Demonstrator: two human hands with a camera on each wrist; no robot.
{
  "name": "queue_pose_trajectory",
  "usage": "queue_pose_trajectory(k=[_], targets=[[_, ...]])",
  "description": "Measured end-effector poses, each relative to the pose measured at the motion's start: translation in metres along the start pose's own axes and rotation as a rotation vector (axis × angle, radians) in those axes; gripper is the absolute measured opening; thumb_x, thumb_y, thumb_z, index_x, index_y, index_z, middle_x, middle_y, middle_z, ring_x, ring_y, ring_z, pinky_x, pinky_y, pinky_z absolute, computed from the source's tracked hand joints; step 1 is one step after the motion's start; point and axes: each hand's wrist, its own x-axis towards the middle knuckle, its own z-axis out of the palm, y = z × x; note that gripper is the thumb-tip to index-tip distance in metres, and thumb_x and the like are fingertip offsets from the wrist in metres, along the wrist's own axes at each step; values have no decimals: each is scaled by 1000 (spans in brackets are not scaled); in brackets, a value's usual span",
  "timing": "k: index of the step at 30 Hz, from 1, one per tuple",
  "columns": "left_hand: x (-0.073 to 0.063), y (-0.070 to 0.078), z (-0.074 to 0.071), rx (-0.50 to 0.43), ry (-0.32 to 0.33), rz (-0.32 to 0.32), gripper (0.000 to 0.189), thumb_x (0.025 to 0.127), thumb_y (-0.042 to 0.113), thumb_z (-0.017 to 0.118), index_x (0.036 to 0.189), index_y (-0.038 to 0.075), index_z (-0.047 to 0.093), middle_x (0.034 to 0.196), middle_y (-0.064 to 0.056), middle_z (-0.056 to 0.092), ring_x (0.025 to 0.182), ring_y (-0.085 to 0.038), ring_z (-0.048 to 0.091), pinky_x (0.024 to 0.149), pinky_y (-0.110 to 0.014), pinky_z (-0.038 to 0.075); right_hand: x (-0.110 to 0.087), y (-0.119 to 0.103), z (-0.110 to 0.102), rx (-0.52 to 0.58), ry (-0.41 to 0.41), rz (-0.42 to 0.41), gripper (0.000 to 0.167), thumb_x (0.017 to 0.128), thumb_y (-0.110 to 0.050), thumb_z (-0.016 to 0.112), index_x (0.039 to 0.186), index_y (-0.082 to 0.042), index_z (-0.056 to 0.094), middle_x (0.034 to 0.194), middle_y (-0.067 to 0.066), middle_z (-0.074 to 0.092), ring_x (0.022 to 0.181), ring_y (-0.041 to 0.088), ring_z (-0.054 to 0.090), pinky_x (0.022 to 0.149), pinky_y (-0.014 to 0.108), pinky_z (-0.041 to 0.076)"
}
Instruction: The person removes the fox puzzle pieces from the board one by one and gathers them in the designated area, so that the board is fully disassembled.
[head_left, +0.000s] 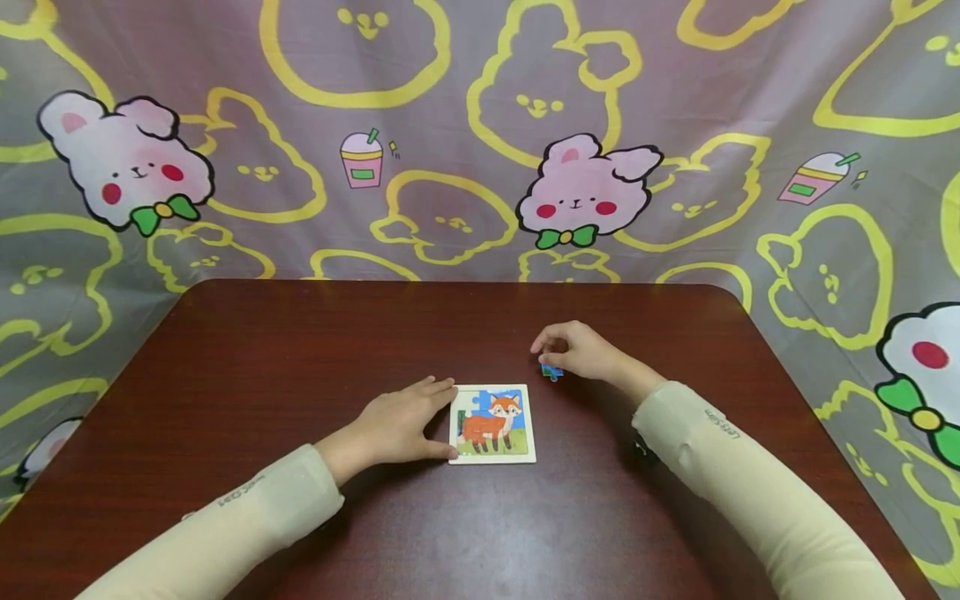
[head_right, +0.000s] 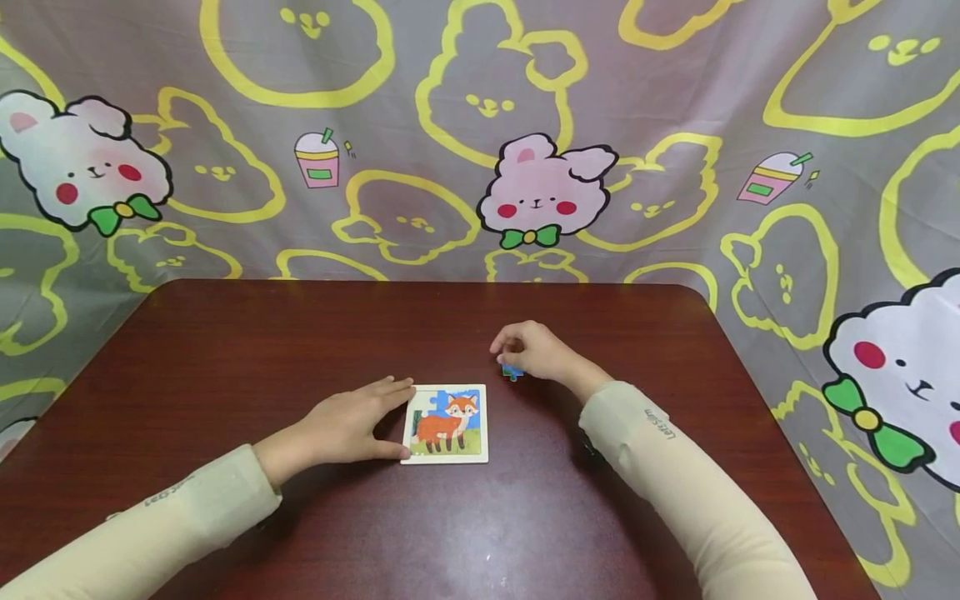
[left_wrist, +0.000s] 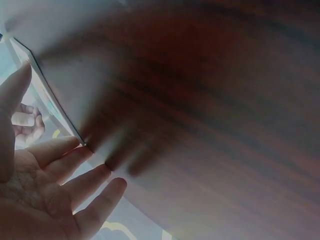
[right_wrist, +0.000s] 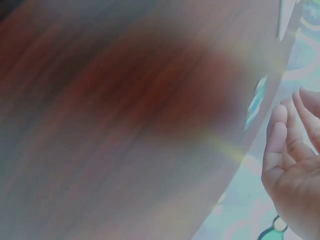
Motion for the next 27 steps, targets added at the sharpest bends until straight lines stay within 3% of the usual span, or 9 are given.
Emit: queue_pose_trajectory(k=[7,12,19,27], targets=[[2,0,0,-4,13,0,85,80,54,77,148,12,48,157,-5,43,147,-31,36,104,-58,44,9,-23,17,0,-89,-74,12,91,-4,68,103,-4,72,86,5,68,68,11,53,63,25,46],[4,-1,0,6,12,0,84,80,55,76,147,13,49,156,-6,44,146,-32,38,103,-57,45,14,-38,27,-35,-178,-100,15,92,-6,68,106,-6,72,88,3,67,76,11,55,69,25,46],[4,-1,0,6,16,-2,84,80,56,77,147,13,49,156,-5,44,146,-31,38,103,-57,46,18,-49,38,-65,-281,-158,16,93,-8,68,108,-8,73,90,4,65,74,10,54,68,23,48],[4,-1,2,-1,15,-6,84,80,55,77,147,13,49,156,-5,44,146,-31,38,103,-57,46,21,-53,46,-109,-370,-133,22,92,-9,70,114,-13,71,99,4,58,74,11,51,69,23,47]])
